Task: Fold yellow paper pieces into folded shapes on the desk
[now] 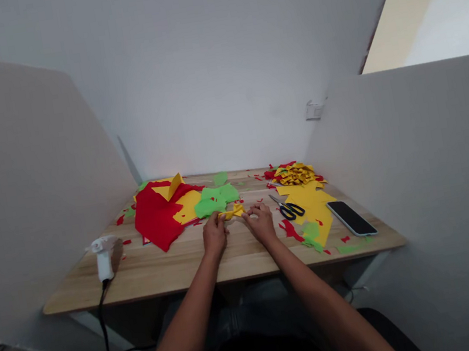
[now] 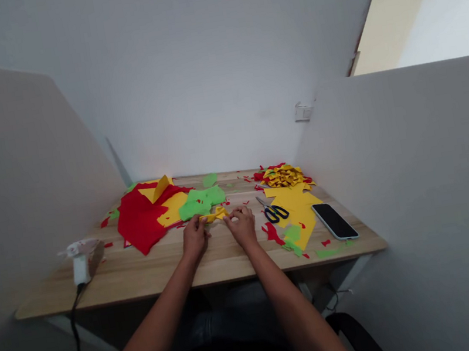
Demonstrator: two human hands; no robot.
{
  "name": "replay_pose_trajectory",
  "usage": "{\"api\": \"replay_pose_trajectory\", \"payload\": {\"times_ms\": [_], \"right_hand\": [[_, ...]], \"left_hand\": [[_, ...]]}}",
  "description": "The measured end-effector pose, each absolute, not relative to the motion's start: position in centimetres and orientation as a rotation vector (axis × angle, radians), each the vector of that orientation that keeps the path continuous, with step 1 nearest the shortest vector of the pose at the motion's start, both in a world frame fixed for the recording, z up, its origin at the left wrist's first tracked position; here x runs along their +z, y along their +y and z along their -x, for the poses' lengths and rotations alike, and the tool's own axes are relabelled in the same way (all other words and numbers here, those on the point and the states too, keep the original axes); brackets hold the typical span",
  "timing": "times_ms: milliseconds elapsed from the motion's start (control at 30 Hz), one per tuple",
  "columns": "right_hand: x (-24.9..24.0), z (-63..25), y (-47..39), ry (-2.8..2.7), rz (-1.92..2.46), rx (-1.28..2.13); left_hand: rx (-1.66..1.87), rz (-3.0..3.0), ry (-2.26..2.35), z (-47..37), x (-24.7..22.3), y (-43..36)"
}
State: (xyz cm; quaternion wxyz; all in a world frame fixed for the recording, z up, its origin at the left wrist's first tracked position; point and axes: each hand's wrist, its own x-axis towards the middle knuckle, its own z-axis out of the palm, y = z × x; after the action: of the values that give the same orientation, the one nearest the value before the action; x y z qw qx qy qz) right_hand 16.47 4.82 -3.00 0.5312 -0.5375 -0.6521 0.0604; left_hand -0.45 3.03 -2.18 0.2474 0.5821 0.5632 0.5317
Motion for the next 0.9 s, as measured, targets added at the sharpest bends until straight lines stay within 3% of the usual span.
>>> {"api": "replay_pose_trajectory", "payload": {"times_ms": [900], "right_hand": [[-3.2, -16.9, 5.2, -1.561, 1.303, 0.193]], "left_hand": [[1.398, -1.615, 1.499, 0.4, -2.2, 3.5]]}}
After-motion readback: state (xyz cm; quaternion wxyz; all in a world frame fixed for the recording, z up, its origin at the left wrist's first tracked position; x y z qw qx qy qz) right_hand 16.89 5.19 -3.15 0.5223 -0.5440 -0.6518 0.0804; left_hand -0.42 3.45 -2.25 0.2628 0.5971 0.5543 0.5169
